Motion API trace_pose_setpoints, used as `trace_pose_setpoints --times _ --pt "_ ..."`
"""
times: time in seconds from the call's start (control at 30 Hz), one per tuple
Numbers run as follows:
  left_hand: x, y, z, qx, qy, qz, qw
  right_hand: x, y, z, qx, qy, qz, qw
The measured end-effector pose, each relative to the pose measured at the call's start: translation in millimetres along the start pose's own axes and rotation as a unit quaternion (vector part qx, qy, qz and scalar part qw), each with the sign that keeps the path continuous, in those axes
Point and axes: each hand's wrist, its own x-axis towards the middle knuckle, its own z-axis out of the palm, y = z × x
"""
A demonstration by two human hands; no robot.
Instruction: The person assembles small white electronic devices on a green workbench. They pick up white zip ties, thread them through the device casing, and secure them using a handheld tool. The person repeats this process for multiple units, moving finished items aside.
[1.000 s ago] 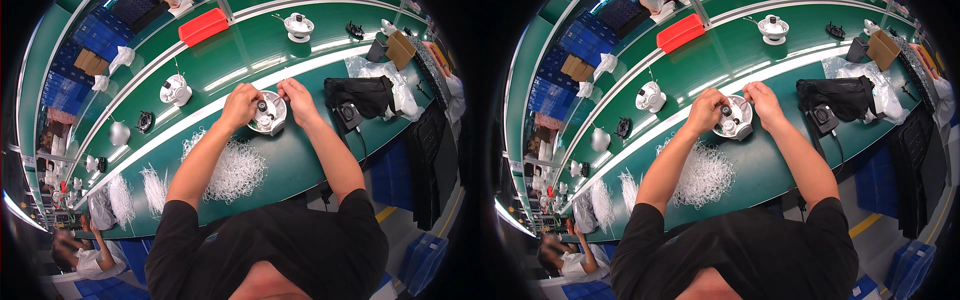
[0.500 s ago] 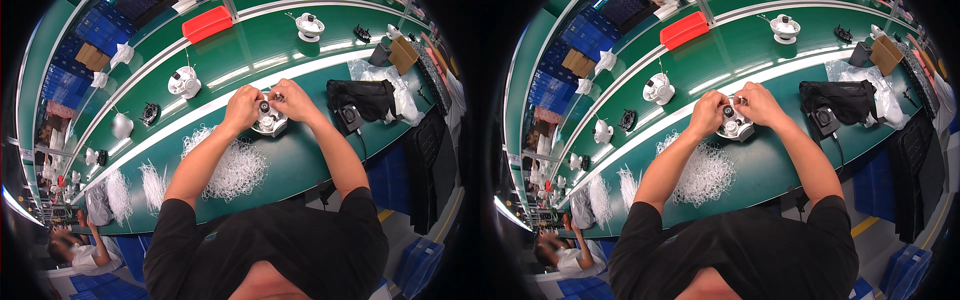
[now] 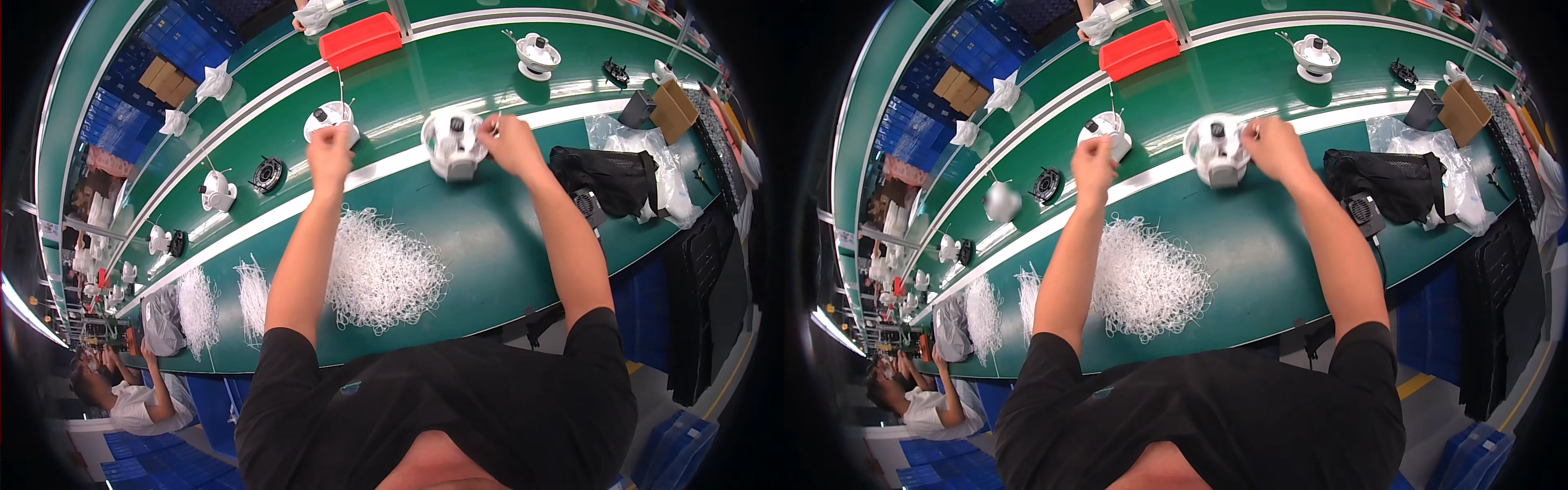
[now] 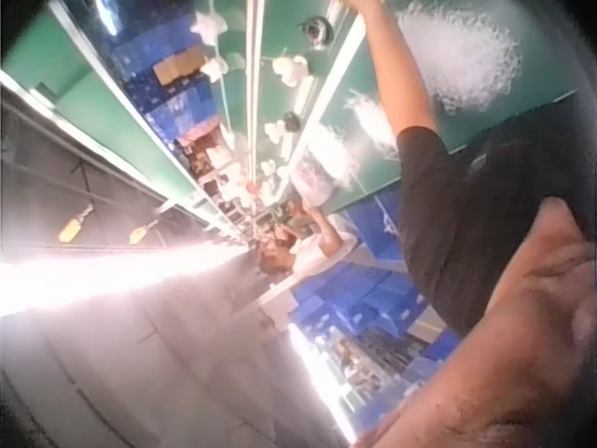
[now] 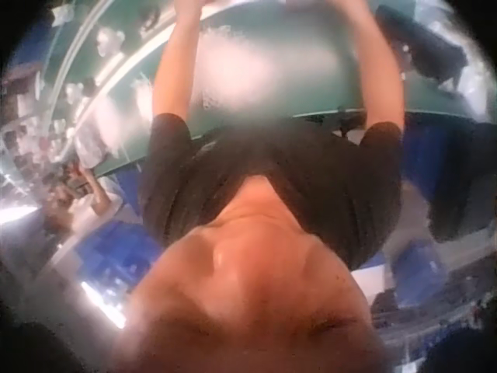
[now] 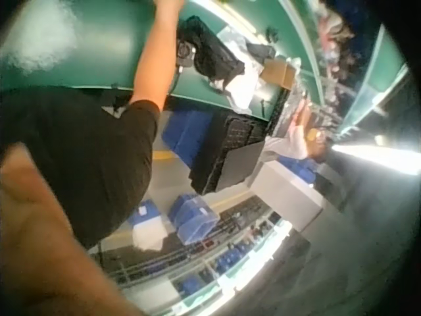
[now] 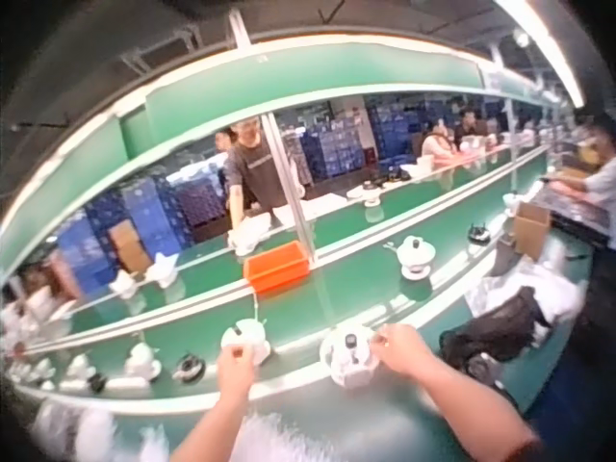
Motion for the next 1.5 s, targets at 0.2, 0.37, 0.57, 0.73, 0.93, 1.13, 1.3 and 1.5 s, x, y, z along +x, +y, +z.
trace_pose_setpoints --times 0.2,0.37,0.57,0.73,0.93,1.13,1.3,1.5 --pt "58 -40 -30 -0.033 0.074 -0.166 0.983 91 42 11 0.016 0.098 0.119 0.988" --pt "70 -54 -17 -0.201 -0.051 -0.233 0.950 84 49 20 -0.033 0.277 0.049 0.959" --pt "53 -38 -2 -0.215 -0.088 -0.204 0.951 4 3 42 0.060 0.160 -0.070 0.983" --pt "-15 12 26 -0.180 -0.209 -0.173 0.946 -20 -7 69 0.080 0.055 -0.136 0.986" --pt "-72 26 42 -0.097 -0.307 -0.171 0.931 -25 17 64 0.061 0.088 -0.175 0.979" --pt "-95 34 48 -0.064 -0.392 -0.191 0.898 -36 14 39 0.170 0.033 -0.114 0.978" --pt "-77 20 30 -0.013 -0.406 -0.123 0.906 -41 13 30 0.381 0.001 0.030 0.924" --pt "-61 3 -12 0.343 -0.358 0.051 0.867 -45 18 37 0.411 0.043 0.019 0.910"
